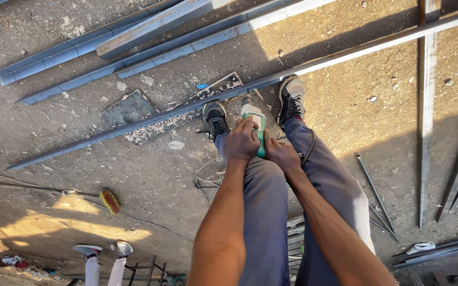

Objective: Using a power drill to create holes in metal bars on the ground

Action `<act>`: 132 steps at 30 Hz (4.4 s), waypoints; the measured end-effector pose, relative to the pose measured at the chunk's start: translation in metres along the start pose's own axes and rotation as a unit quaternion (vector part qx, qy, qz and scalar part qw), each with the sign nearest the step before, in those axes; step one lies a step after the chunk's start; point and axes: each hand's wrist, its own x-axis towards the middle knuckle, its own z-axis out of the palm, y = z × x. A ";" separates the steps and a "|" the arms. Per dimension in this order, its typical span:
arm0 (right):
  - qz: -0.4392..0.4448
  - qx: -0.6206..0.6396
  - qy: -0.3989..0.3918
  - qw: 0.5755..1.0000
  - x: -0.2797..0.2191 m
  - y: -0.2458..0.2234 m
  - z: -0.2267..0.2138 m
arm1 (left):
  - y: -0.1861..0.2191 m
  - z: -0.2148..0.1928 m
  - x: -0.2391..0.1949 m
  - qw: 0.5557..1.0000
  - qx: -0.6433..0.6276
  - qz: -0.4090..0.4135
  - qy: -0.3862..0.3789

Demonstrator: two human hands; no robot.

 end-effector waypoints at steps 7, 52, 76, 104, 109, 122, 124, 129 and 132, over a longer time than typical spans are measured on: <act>-0.012 -0.032 0.022 0.999 0.004 -0.005 -0.004 | -0.007 0.000 0.001 1.000 -0.026 -0.011 -0.005; -0.015 -0.056 0.071 0.996 0.006 0.004 -0.004 | 0.008 -0.002 0.008 0.999 -0.022 -0.023 -0.002; -0.009 -0.063 0.095 0.993 0.010 0.005 -0.019 | 0.009 0.001 0.009 1.000 -0.012 -0.014 0.022; -0.004 -0.043 0.094 0.995 0.014 0.003 -0.034 | 0.025 -0.022 0.017 0.999 -0.030 -0.019 -0.038; -0.016 -0.048 0.089 0.995 0.014 0.006 -0.041 | 0.024 -0.019 0.016 0.999 -0.023 -0.019 -0.036; -0.022 -0.049 0.097 0.994 0.020 0.002 -0.066 | 0.024 -0.026 0.018 0.998 -0.041 -0.012 -0.037; -0.019 -0.063 0.092 0.994 0.020 0.003 -0.062 | 0.024 -0.024 0.018 0.998 -0.043 -0.015 -0.036; -0.025 -0.081 0.082 0.993 0.022 0.001 -0.072 | 0.020 -0.023 0.019 0.998 -0.049 -0.010 -0.030; -0.028 -0.046 0.080 0.995 0.023 0.000 -0.074 | 0.017 -0.023 0.017 0.998 -0.050 -0.016 -0.027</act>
